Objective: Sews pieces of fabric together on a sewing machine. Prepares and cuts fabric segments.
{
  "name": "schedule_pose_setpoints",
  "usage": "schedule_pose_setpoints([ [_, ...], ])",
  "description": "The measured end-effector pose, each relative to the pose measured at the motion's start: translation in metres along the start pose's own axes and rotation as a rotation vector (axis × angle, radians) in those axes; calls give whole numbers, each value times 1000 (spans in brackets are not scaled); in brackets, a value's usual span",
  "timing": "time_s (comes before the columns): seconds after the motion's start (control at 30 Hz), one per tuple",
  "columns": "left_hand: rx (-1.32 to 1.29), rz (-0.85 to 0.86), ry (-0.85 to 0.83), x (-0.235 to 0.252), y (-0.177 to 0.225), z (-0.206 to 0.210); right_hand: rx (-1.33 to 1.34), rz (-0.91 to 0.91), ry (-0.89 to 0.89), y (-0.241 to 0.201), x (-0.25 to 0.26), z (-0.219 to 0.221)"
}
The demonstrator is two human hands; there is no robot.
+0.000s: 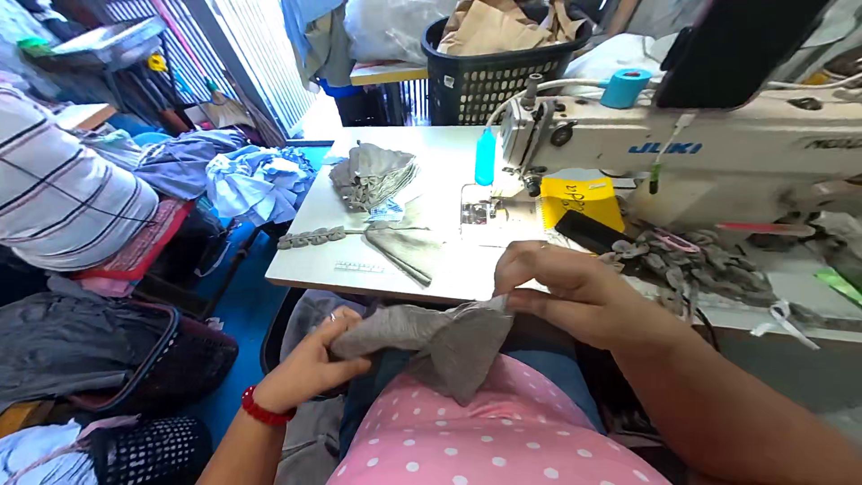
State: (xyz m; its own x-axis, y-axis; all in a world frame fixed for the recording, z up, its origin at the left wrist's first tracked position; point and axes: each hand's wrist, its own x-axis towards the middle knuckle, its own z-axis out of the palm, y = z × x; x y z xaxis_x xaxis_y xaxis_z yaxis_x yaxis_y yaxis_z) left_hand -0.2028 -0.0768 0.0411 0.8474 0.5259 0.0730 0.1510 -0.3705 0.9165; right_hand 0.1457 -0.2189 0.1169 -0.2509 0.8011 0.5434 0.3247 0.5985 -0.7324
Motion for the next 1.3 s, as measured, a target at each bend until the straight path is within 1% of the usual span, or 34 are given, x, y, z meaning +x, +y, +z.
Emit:
schedule_pose_setpoints([
  [0.07,-94,35,-186,-6,12,10,111,58,52,4,-7,2],
  [0.13,-192,30,-364,-6,21,16,221,83,163,7,-16,2],
  [0.2,-196,-26,-460,-5,21,13,269,105,246,13,-34,0],
  [0.23,-164,-68,-453,-4,17,10,282,114,261,16,-45,-2],
  [0.27,-119,-110,-408,-4,12,8,288,119,270,18,-57,-5],
  [0.33,-17,-186,-250,-2,0,4,265,117,277,17,-74,-11],
  [0.4,105,-235,-99,1,-11,-3,182,135,263,13,-83,-15],
  [0.47,202,-250,10,3,-17,-12,54,157,226,9,-86,-15],
  [0.53,250,-207,69,2,-22,-20,-56,169,211,11,-84,-14],
  [0.6,233,-164,143,-1,-30,-26,-109,179,245,18,-80,-12],
  [0.63,184,-157,217,-3,-32,-27,-102,178,276,23,-78,-11],
  [0.77,-124,-97,564,-7,-32,-21,-29,131,360,37,-70,-11],
  [0.83,-103,-64,823,-3,-17,-10,-103,121,354,37,-71,-12],
  [0.87,-53,-17,976,0,-5,-4,-169,122,339,34,-73,-11],
  [0.9,21,82,1095,2,6,0,-243,128,310,31,-76,-9],
  [0.93,126,230,1162,1,16,3,-308,147,271,29,-80,-5],
  [0.97,258,398,1183,-1,23,2,-365,183,226,29,-85,0],
  [1.0,381,550,1159,-2,30,1,-415,233,173,32,-90,5],
  [1.03,476,647,1069,-2,38,2,-438,301,113,34,-94,9],
  [1.07,537,700,901,3,50,7,-416,373,56,36,-94,12],
  [1.1,578,720,685,13,64,15,-367,414,8,34,-92,15],
  [1.13,621,738,473,27,77,25,-300,407,-22,31,-86,19],
  [1.17,676,759,297,43,87,37,-223,365,-32,27,-79,25],
  [1.2,741,791,166,59,92,48,-140,311,-23,23,-70,32],
  [1.23,786,828,74,71,93,58,-80,265,-2,19,-62,38],
  [1.3,840,878,-4,87,93,68,7,208,81,15,-52,44],
])
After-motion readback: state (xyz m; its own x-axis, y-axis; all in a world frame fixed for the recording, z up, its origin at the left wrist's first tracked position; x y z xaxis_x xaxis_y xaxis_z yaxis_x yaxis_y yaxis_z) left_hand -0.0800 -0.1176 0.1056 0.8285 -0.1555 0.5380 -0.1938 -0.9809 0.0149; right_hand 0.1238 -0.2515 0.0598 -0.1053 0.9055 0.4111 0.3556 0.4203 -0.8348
